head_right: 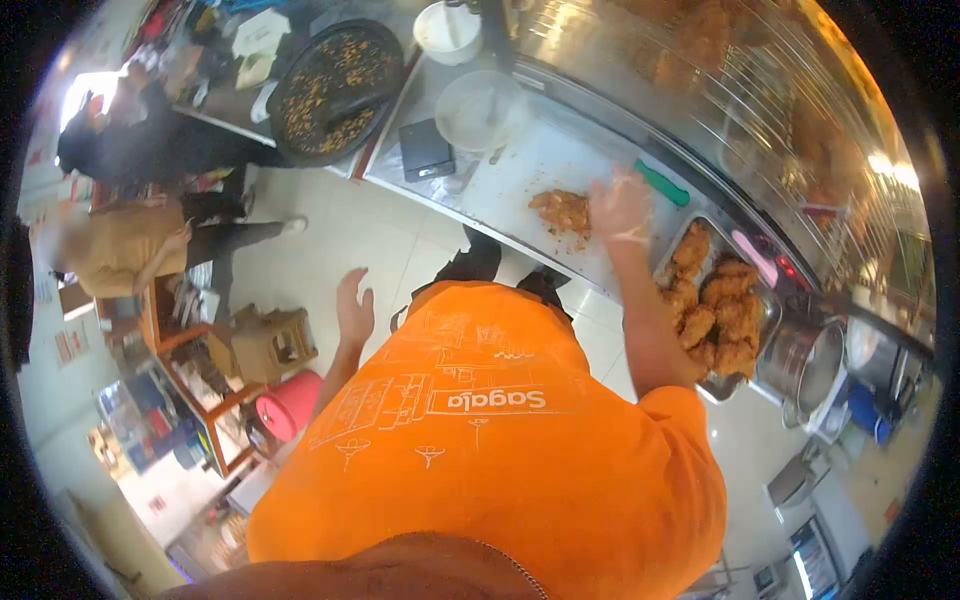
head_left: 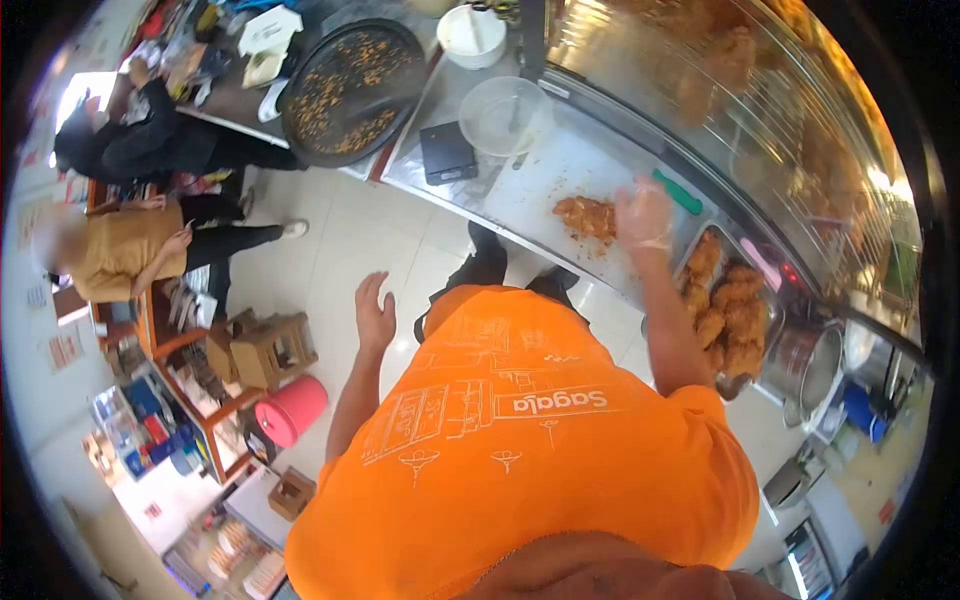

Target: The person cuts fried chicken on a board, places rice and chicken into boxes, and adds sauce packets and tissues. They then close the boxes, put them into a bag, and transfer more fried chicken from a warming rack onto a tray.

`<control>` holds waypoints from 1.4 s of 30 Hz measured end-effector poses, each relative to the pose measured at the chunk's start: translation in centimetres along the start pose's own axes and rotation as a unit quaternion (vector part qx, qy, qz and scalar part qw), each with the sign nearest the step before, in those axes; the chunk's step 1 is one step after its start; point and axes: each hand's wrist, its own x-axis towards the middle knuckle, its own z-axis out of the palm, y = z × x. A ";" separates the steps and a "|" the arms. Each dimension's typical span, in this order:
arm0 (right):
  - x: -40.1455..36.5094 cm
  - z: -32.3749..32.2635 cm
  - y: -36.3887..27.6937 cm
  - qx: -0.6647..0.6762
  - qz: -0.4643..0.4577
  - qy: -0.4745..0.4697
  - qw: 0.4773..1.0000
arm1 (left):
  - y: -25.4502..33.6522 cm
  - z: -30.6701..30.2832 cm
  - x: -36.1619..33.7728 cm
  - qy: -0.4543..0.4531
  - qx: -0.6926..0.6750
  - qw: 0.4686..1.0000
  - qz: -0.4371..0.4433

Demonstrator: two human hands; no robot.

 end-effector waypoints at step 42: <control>-0.9 6.0 -10.1 -0.253 0.368 0.064 0.892 | -34.1 -9.7 -10.2 -0.048 -0.122 0.921 -0.367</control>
